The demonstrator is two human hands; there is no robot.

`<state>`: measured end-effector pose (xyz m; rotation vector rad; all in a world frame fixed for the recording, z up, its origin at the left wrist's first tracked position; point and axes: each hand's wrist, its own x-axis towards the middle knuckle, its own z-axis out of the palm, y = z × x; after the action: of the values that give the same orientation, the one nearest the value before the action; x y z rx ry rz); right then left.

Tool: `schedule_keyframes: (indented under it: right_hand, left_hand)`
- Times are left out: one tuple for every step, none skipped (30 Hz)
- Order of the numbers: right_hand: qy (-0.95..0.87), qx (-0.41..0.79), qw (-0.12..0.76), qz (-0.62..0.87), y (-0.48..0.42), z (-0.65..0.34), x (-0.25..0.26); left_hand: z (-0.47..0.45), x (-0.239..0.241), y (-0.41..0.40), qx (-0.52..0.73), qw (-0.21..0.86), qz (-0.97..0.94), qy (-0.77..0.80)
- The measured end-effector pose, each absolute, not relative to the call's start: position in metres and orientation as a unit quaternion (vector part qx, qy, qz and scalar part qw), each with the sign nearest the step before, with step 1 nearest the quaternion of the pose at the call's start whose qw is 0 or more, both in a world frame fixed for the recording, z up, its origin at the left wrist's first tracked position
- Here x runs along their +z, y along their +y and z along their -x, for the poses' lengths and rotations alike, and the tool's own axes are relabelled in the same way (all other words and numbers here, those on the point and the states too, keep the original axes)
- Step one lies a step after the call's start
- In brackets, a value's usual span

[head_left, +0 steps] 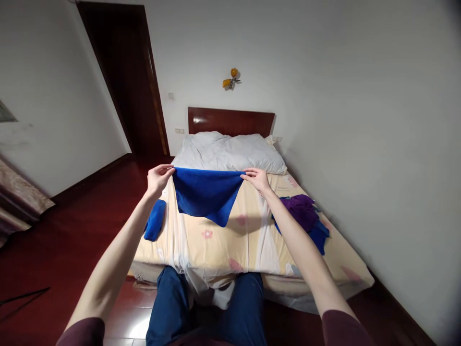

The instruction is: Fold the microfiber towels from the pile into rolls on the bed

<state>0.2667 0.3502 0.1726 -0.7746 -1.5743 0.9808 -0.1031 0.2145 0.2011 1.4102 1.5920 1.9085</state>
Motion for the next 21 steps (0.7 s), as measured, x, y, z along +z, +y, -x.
schedule_keyframes:
  right_hand:
    - [-0.657,0.404,0.545,0.33,0.349,-0.267,0.178]
    - [-0.652,0.396,0.553,0.334,0.347,-0.268,0.183]
    - [-0.649,0.39,0.559,0.338,0.346,-0.269,0.187]
    - [-0.646,0.385,0.563,0.341,0.344,-0.269,0.19]
    - [-0.645,0.382,0.566,0.344,0.342,-0.27,0.193]
    - [-0.643,0.381,0.568,0.345,0.34,-0.271,0.194]
    - [-0.641,0.382,0.57,0.345,0.337,-0.272,0.195]
    - [-0.639,0.384,0.57,0.344,0.335,-0.273,0.195]
    - [-0.639,0.387,0.569,0.344,0.332,-0.275,0.195]
    - [-0.638,0.391,0.567,0.344,0.329,-0.277,0.194]
    - [-0.639,0.395,0.562,0.346,0.325,-0.279,0.193]
    - [-0.641,0.399,0.556,0.348,0.32,-0.282,0.192]
    - [-0.643,0.402,0.55,0.35,0.315,-0.285,0.19]
    - [-0.644,0.407,0.544,0.352,0.308,-0.289,0.188]
    - [-0.643,0.412,0.538,0.356,0.3,-0.294,0.185]
    - [-0.641,0.421,0.531,0.36,0.291,-0.3,0.181]
    - [-0.637,0.433,0.522,0.367,0.28,-0.306,0.176]
    - [-0.63,0.447,0.513,0.375,0.268,-0.313,0.17]
    - [-0.622,0.46,0.503,0.386,0.256,-0.32,0.162]
    - [-0.615,0.472,0.491,0.398,0.243,-0.328,0.154]
    - [-0.608,0.483,0.479,0.41,0.231,-0.335,0.146]
  left_hand:
    - [0.103,0.21,0.215,0.654,0.13,-0.501,0.552]
    - [0.103,0.217,0.214,0.646,0.118,-0.51,0.556]
    - [0.103,0.222,0.213,0.638,0.106,-0.518,0.56]
    - [0.103,0.227,0.212,0.631,0.094,-0.524,0.564]
    - [0.103,0.23,0.211,0.624,0.084,-0.53,0.569]
    - [0.103,0.232,0.209,0.618,0.077,-0.534,0.572]
    - [0.103,0.232,0.208,0.613,0.073,-0.537,0.575]
    - [0.103,0.232,0.207,0.61,0.071,-0.539,0.577]
    - [0.103,0.231,0.205,0.608,0.071,-0.54,0.578]
    - [0.103,0.228,0.204,0.607,0.074,-0.54,0.578]
    - [0.103,0.225,0.202,0.607,0.081,-0.539,0.578]
    - [0.103,0.222,0.199,0.607,0.091,-0.539,0.577]
    - [0.103,0.218,0.196,0.607,0.105,-0.539,0.574]
    - [0.104,0.213,0.191,0.605,0.121,-0.541,0.571]
    - [0.104,0.208,0.185,0.602,0.139,-0.542,0.57]
    - [0.105,0.203,0.177,0.593,0.158,-0.545,0.571]
    - [0.105,0.197,0.169,0.578,0.178,-0.551,0.575]
    - [0.106,0.191,0.159,0.558,0.197,-0.559,0.581]
    - [0.105,0.185,0.149,0.536,0.216,-0.567,0.587]
    - [0.105,0.178,0.138,0.516,0.237,-0.574,0.59]
    - [0.103,0.172,0.128,0.498,0.259,-0.579,0.591]
